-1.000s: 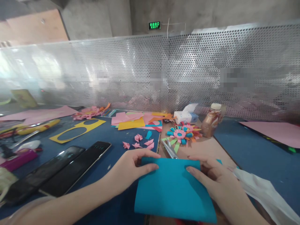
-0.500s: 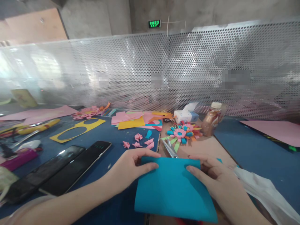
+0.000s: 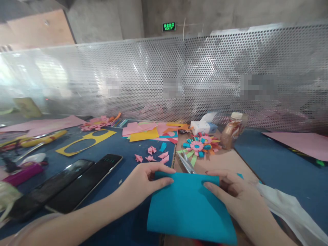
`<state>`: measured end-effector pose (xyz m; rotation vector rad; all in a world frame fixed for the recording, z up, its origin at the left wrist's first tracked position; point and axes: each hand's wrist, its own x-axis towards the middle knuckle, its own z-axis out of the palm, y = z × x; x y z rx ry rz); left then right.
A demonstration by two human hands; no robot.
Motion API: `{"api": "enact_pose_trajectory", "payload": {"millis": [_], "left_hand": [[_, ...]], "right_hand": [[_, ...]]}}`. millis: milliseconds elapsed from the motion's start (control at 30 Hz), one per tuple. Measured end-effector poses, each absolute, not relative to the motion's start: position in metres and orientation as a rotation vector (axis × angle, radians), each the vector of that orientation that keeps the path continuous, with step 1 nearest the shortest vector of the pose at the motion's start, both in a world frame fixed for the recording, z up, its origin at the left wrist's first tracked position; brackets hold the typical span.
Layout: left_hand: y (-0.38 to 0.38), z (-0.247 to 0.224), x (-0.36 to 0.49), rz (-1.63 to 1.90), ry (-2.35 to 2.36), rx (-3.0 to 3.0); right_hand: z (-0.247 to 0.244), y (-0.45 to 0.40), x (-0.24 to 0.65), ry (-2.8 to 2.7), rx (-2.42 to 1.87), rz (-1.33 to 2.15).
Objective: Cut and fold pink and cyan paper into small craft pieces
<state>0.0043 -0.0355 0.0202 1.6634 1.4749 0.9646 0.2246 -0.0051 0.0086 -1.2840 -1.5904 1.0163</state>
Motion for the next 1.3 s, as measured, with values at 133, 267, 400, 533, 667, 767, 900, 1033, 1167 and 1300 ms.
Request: {"api": "enact_pose_trajectory", "payload": {"millis": [133,267,400,533,667,767,900,1033,1167,1300], "left_hand": [[-0.036,0.025,0.004,0.948,1.523,1.676],[-0.043,0.033,-0.002,0.914,1.541,1.711],[-0.059,0.040,-0.018,0.723,1.621,1.780],[-0.075,0.036,-0.041,0.630,1.665,1.876],[-0.081,0.025,-0.064,0.627,1.706,2.044],[-0.082,0.017,-0.075,0.526,1.771,2.205],[-0.082,0.003,-0.079,0.403,1.814,2.567],[-0.079,-0.011,-0.077,0.554,1.772,3.002],[-0.077,-0.014,-0.073,0.377,1.524,3.262],[-0.076,-0.014,-0.069,0.265,1.507,3.321]], "right_hand": [[0.012,-0.005,0.222,-1.627,-1.293,1.068],[0.009,-0.006,0.216,-1.768,-1.294,0.996],[0.013,-0.021,0.201,-2.083,-1.374,0.776],[0.028,-0.034,0.176,-2.383,-1.357,0.610],[0.035,-0.032,0.146,-2.543,-1.276,0.640],[0.029,-0.025,0.127,-2.626,-1.195,0.623],[0.023,-0.019,0.114,-2.880,-1.140,0.223],[0.022,-0.019,0.111,-2.747,-0.964,-0.482],[0.009,-0.030,0.101,-2.636,-0.641,-0.680],[-0.013,-0.057,0.084,-2.738,-0.666,-0.632]]}}
